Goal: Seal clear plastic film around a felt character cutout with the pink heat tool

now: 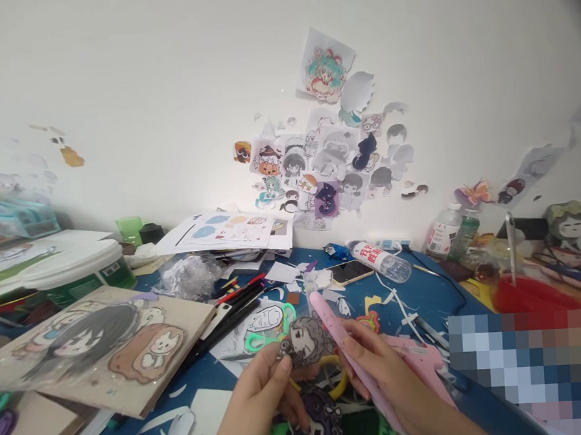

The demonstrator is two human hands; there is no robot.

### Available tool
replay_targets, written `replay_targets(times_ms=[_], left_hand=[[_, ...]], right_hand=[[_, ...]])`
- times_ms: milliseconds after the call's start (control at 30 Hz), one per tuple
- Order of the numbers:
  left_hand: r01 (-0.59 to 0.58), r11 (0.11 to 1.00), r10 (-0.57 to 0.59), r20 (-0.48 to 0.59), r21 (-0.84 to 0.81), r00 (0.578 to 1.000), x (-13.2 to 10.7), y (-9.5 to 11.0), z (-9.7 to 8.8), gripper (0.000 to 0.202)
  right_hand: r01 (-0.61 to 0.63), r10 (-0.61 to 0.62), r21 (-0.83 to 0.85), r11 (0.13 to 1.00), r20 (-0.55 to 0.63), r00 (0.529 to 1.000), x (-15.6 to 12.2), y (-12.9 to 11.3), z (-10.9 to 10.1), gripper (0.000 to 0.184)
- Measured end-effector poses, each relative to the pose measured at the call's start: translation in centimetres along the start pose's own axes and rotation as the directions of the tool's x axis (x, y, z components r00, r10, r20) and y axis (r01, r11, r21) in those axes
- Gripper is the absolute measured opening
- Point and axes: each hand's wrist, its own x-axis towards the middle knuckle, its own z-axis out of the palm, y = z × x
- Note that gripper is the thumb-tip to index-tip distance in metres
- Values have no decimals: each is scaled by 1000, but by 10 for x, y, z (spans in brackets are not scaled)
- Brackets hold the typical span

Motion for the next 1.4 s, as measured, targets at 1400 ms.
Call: replay_targets(times_ms=[1400], left_hand=[[-36, -199, 180, 73, 979, 981, 34, 31, -71, 46]], right_hand=[[9, -11, 123, 992, 18, 1000, 11, 8, -32, 26]])
